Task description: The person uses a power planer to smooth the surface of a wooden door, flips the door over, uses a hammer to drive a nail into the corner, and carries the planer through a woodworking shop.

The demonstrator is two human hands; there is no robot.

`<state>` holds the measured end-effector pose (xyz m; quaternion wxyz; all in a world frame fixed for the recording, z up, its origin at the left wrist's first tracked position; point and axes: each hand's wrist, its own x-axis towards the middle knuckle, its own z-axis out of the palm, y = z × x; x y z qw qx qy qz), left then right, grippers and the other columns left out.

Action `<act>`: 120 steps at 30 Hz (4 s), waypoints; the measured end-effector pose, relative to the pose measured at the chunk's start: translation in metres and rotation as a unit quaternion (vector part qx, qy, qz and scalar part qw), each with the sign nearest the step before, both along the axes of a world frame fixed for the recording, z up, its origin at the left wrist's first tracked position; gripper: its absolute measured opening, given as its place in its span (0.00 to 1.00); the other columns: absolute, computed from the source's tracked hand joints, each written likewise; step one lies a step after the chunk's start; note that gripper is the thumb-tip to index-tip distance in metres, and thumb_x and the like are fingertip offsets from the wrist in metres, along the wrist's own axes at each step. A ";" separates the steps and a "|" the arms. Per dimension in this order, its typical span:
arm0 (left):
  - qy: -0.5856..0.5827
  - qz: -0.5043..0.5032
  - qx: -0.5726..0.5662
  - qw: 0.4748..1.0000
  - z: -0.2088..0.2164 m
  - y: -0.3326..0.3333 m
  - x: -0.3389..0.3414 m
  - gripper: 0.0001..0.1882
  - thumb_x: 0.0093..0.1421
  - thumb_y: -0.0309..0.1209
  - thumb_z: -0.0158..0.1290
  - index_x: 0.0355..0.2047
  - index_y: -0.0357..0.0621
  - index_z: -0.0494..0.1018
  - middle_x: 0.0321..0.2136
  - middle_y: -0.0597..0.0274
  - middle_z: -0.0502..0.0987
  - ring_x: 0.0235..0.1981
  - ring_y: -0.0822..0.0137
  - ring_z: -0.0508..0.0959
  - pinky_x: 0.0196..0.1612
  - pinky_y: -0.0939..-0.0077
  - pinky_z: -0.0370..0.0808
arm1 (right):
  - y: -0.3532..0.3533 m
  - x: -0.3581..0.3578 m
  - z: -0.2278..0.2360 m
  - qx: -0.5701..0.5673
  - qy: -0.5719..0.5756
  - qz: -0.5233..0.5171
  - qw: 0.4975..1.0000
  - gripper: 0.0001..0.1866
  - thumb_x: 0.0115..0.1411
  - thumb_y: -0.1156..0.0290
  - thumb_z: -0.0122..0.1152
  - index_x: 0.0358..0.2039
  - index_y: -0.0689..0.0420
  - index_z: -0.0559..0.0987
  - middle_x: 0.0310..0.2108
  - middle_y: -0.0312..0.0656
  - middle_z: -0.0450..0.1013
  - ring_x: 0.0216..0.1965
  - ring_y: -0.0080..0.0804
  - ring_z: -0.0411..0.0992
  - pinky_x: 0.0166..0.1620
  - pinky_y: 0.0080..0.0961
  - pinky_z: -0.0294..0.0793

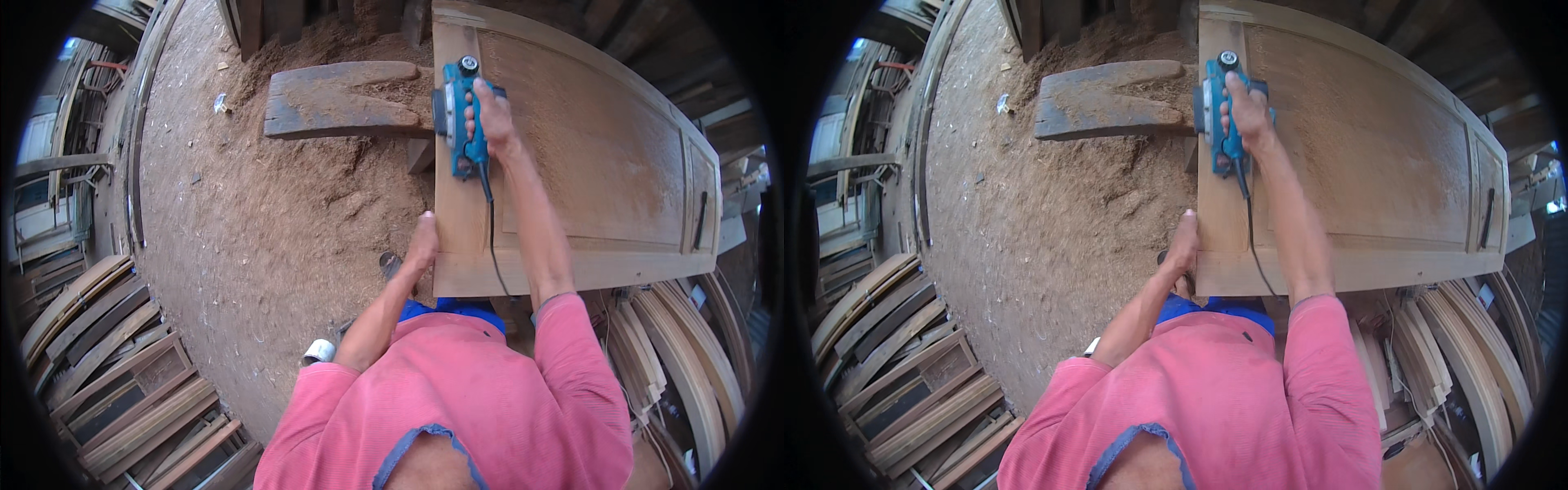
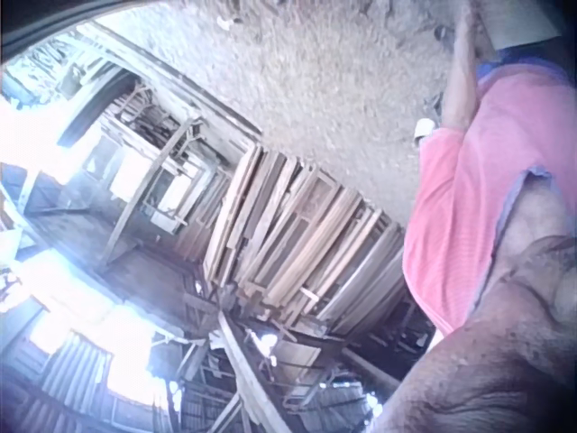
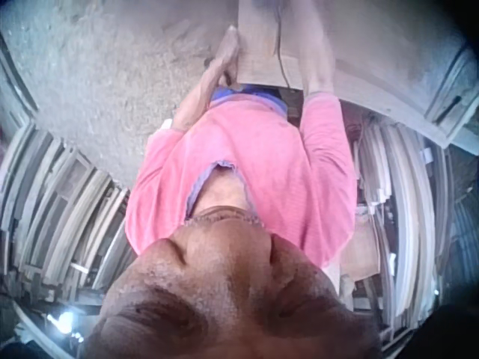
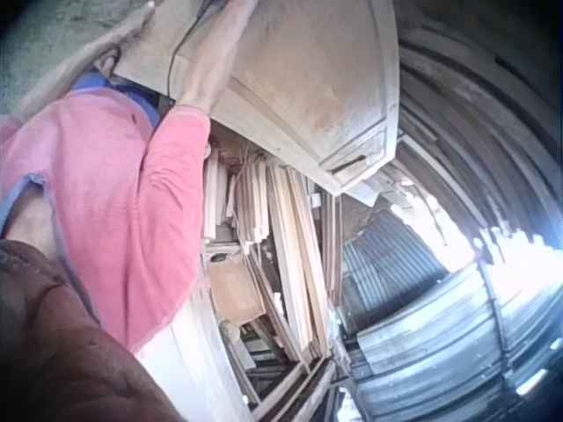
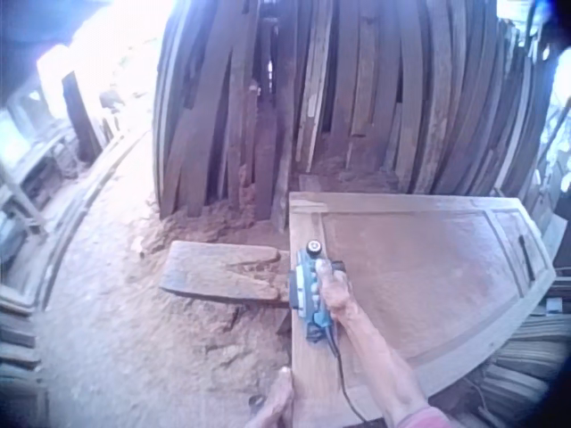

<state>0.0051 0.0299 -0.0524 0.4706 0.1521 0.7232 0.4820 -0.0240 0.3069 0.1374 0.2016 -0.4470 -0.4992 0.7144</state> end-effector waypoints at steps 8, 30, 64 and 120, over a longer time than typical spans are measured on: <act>-0.445 0.004 0.086 0.891 0.046 -0.053 -0.026 0.40 0.67 0.65 0.24 0.55 0.41 0.65 0.39 0.57 0.77 0.30 0.68 0.74 0.38 0.71 0.70 | -0.121 0.082 0.005 -0.036 0.002 -0.005 0.999 0.23 0.64 0.47 0.54 0.31 0.58 0.72 0.18 0.34 0.67 0.16 0.22 0.65 0.19 0.22 0.66; -0.529 0.024 0.162 0.833 0.034 -0.056 -0.032 0.45 0.65 0.67 0.24 0.56 0.34 0.63 0.43 0.50 0.78 0.38 0.59 0.76 0.44 0.62 0.73 | -0.327 0.198 0.028 -0.008 -0.077 -0.004 0.997 0.25 0.64 0.46 0.52 0.31 0.60 0.73 0.18 0.34 0.67 0.18 0.19 0.66 0.23 0.20 0.67; -0.472 0.051 0.100 0.875 0.033 -0.042 -0.024 0.38 0.67 0.64 0.24 0.48 0.44 0.68 0.32 0.62 0.79 0.26 0.69 0.76 0.30 0.73 0.71 | -0.144 0.048 0.013 0.055 -0.006 -0.037 0.998 0.28 0.61 0.41 0.57 0.30 0.58 0.72 0.17 0.34 0.66 0.15 0.21 0.65 0.18 0.20 0.66; 0.134 -0.039 -0.100 0.985 0.093 0.042 -0.002 0.24 0.70 0.45 0.30 0.42 0.35 0.66 0.37 0.25 0.72 0.42 0.26 0.71 0.45 0.36 0.65 | 0.214 -0.188 -0.031 0.079 0.001 -0.025 0.997 0.30 0.57 0.38 0.60 0.29 0.57 0.73 0.19 0.35 0.68 0.16 0.23 0.66 0.20 0.26 0.69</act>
